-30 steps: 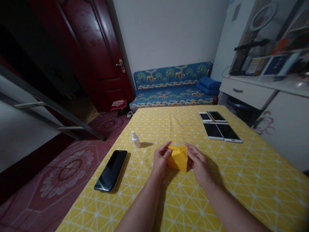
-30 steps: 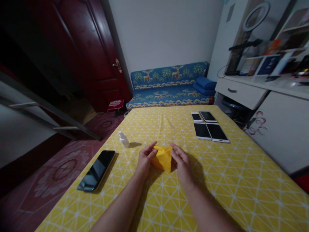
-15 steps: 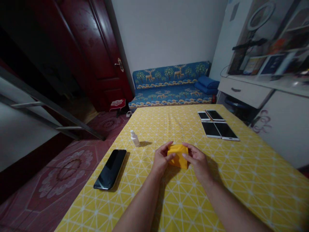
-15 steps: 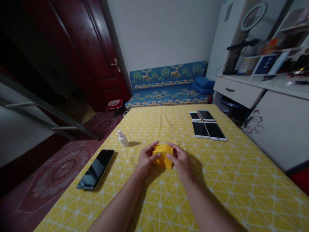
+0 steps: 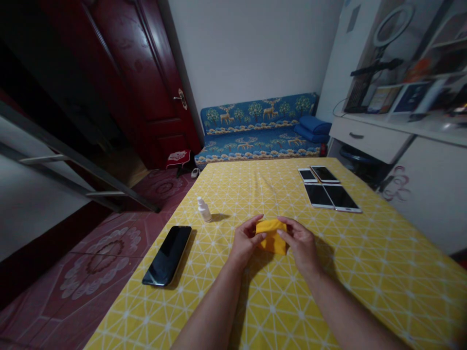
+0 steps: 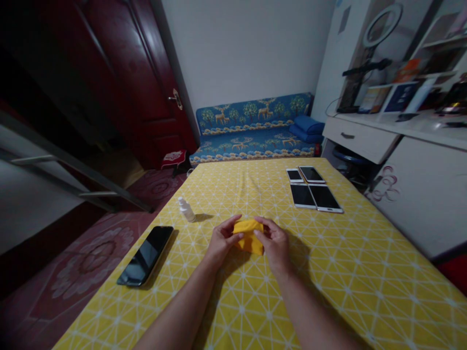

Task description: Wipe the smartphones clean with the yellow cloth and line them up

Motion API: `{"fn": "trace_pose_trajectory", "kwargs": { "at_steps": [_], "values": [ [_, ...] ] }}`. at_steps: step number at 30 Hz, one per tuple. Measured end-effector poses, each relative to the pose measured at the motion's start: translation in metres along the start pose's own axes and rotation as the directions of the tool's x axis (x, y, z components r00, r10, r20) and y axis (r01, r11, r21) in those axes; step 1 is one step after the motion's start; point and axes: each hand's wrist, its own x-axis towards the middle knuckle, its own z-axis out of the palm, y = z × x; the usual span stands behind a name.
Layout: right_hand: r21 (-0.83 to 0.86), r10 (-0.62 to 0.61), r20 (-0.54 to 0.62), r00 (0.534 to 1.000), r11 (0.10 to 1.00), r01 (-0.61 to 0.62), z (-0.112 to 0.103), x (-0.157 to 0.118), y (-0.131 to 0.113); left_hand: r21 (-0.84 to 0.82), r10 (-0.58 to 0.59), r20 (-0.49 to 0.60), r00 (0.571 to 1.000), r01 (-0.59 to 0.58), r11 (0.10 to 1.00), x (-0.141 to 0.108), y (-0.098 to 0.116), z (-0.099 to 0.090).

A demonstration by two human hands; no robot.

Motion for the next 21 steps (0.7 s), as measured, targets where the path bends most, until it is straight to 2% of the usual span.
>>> {"fn": "trace_pose_trajectory", "kwargs": {
  "at_steps": [4, 11, 16, 18, 21],
  "values": [
    [0.012, -0.028, -0.016, 0.999, 1.000, 0.029, -0.001, 0.001, 0.004, -0.008, -0.023, 0.005, 1.000, 0.023, 1.000, 0.001, -0.003, -0.002],
    [0.025, -0.007, 0.058, 0.998, 1.000, 0.005, 0.000, 0.001, 0.004, 0.057, -0.023, -0.050, 0.998, 0.026, 0.998, -0.002, 0.004, 0.001],
    [-0.058, -0.109, 0.069, 0.992, 0.992, 0.113, 0.000, 0.003, 0.007, 0.092, 0.077, -0.094, 0.993, -0.069, 0.993, 0.001, -0.002, -0.002],
    [-0.107, -0.180, 0.041, 0.983, 0.977, 0.184, 0.000, 0.003, 0.010, 0.192, 0.159, -0.097, 0.983, -0.138, 0.972, 0.001, -0.003, -0.002],
    [-0.194, -0.266, -0.001, 0.964, 0.946, 0.261, -0.001, 0.003, 0.012, 0.390, 0.281, -0.069, 0.957, -0.234, 0.891, -0.001, 0.001, 0.001]
  ]
}}
